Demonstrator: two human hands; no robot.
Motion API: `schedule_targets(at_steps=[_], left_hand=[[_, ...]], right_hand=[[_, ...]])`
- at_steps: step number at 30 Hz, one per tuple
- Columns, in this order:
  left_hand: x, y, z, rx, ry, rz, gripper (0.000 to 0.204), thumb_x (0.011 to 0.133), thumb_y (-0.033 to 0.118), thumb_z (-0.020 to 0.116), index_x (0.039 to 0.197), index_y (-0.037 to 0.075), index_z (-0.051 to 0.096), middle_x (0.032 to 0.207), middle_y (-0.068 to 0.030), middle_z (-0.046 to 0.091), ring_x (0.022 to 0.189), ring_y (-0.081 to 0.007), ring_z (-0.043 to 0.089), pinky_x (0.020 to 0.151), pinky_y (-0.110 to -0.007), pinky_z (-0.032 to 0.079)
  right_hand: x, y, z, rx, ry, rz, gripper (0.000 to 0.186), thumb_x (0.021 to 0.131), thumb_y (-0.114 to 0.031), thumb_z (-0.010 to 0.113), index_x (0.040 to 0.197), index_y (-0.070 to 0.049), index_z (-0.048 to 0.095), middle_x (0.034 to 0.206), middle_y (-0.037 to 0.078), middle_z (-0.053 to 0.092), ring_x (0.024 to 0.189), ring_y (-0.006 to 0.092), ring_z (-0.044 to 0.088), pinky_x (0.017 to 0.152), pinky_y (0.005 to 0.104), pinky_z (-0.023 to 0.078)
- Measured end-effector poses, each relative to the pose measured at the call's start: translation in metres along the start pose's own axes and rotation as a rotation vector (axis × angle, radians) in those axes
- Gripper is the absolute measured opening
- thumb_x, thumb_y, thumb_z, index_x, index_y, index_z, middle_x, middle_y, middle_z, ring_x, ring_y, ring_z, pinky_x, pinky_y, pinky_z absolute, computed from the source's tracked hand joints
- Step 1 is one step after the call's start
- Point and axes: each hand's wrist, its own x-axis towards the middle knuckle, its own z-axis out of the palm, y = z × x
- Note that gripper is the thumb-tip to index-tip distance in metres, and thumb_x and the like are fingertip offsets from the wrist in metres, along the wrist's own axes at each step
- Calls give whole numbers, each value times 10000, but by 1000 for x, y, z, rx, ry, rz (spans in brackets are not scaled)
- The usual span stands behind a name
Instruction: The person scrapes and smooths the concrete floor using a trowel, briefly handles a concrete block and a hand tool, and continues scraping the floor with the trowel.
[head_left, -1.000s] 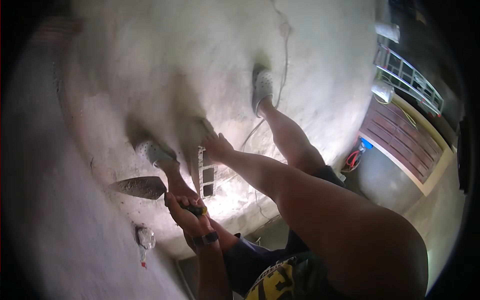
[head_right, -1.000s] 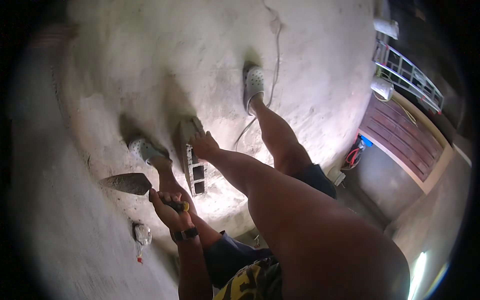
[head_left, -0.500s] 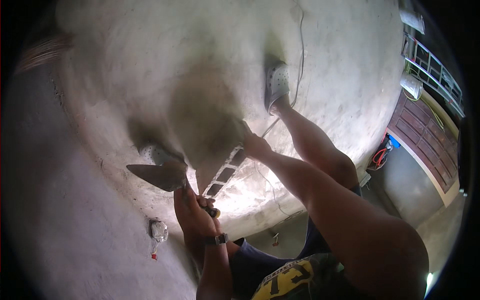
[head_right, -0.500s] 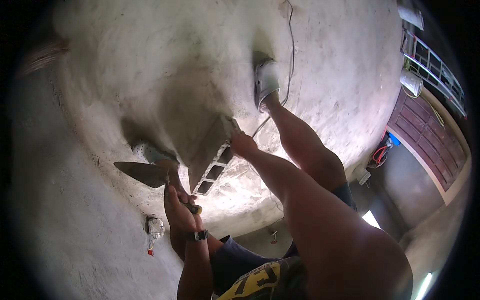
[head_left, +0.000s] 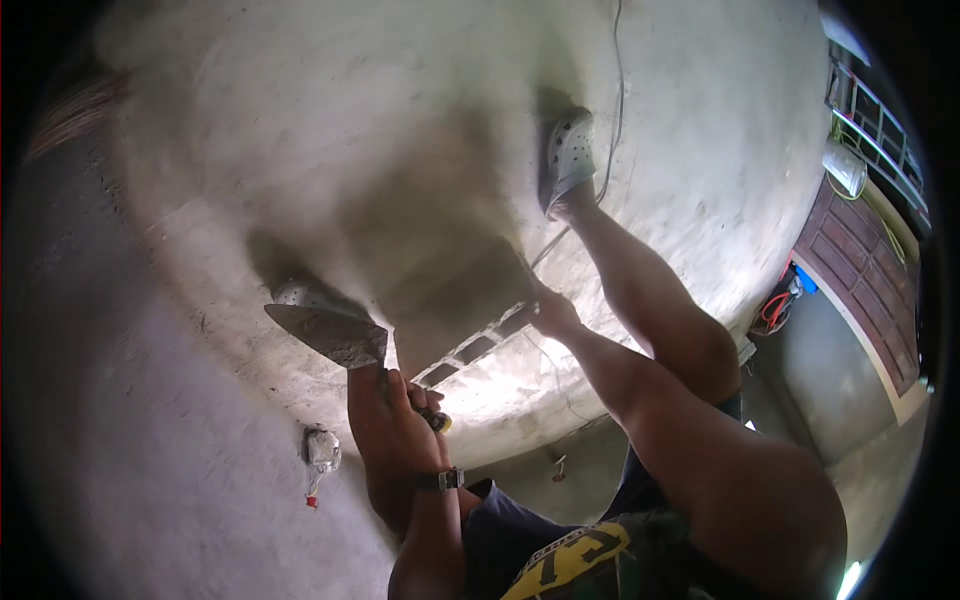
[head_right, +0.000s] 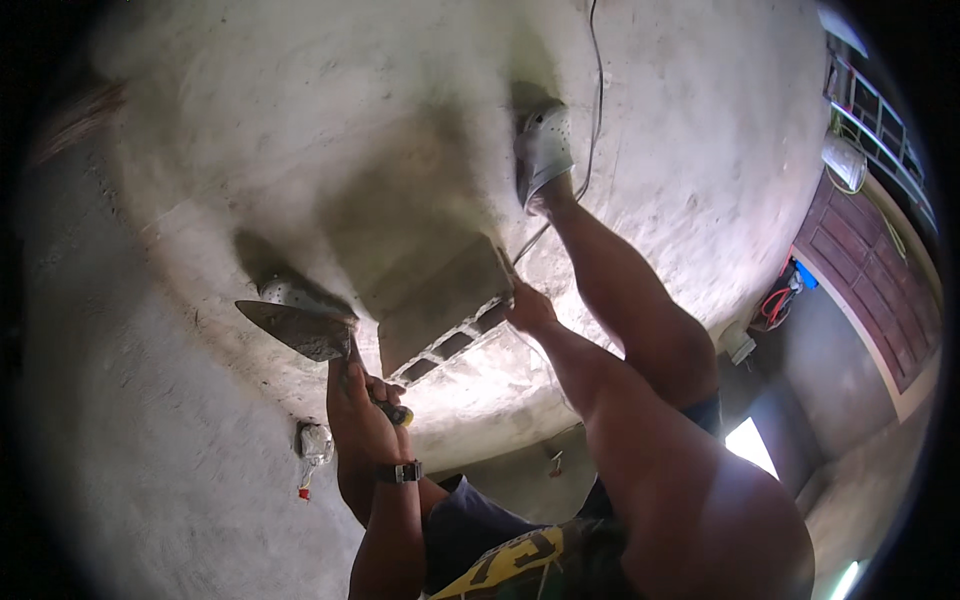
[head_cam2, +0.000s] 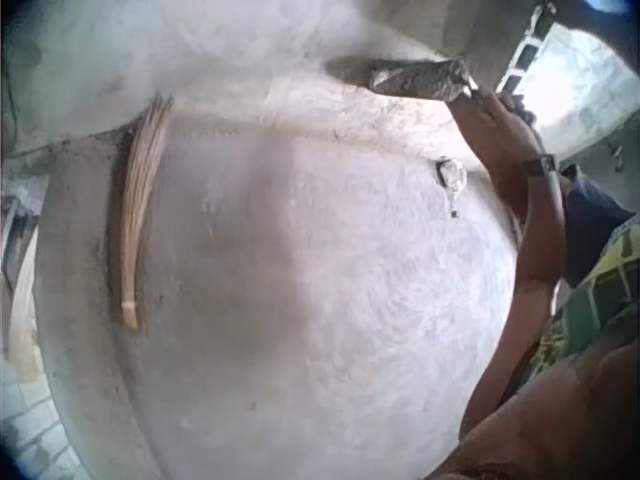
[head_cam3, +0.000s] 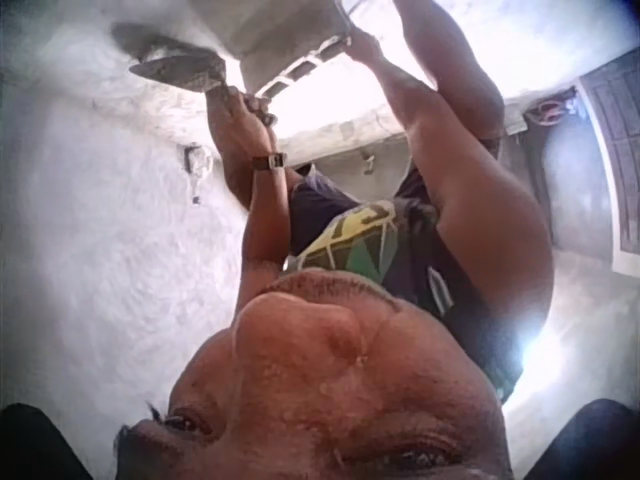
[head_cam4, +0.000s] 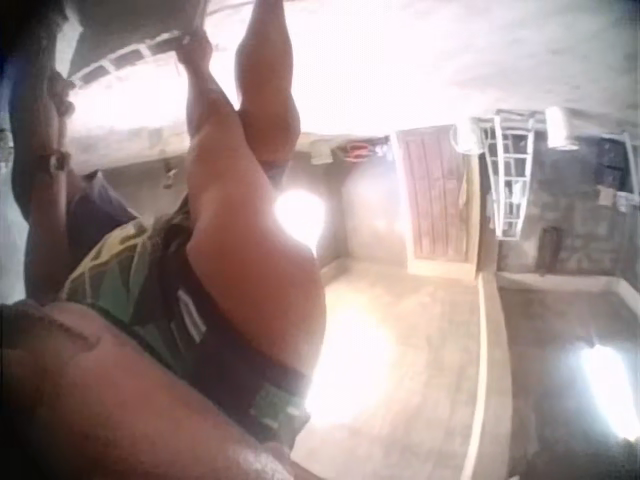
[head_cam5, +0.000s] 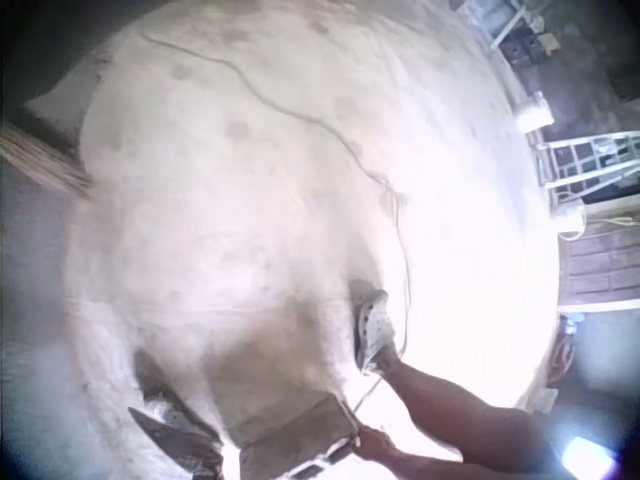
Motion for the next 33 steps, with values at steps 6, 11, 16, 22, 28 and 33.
schedule_targets(at_steps=[6, 11, 16, 22, 28, 33], left_hand=[[2, 2, 7, 42, -36, 46, 291, 1069, 316, 592, 866, 137, 486, 663, 40, 399, 534, -84, 393, 506, -256, 389], [-20, 53, 33, -183, 7, 9, 347, 1049, 424, 622, 840, 167, 517, 634, 54, 423, 500, -89, 413, 519, -264, 417], [-46, 147, 108, -345, -188, 245, 376, 1055, 500, 582, 882, 166, 572, 620, 26, 520, 513, -134, 494, 560, -294, 467], [26, 208, 141, -414, -465, 453, 452, 1125, 465, 421, 887, 110, 572, 572, -4, 475, 490, -176, 489, 711, -387, 508], [86, 250, 109, -363, -734, 461, 443, 1161, 394, 290, 897, 114, 509, 559, 31, 400, 460, -122, 418, 709, -379, 494], [102, 267, 82, -420, -1036, 523, 262, 1140, 214, 375, 1136, -16, 498, 647, 14, 324, 577, -114, 354, 731, -319, 397]], right_hand=[[5, -65, -124, -407, -262, 83, 726, 873, -463, 723, 1445, -44, 566, 1291, 215, 688, 1184, 355, 678, 1032, 459, 524], [-89, -179, -277, 405, 188, -526, 574, 983, -336, 718, 1452, -43, 562, 1401, 197, 646, 1246, 317, 655, 1053, 436, 514], [-180, -194, -395, 731, 515, -706, 343, 1009, -183, 677, 1309, -17, 662, 1121, 112, 748, 1038, 152, 698, 913, 299, 543], [-127, -182, -446, 231, 834, -464, 253, 993, -242, 715, 1202, -105, 751, 597, -39, 485, 548, 50, 446, 543, 269, 398], [-101, -156, -469, 26, 1150, -326, 391, 1018, -405, 651, 1296, -140, 725, 706, 10, 640, 596, 72, 495, 540, 251, 359], [-116, -125, -475, -260, 1344, -299, 381, 1029, -435, 624, 1311, -202, 727, 1084, 29, 753, 651, 66, 560, 535, 234, 378]])
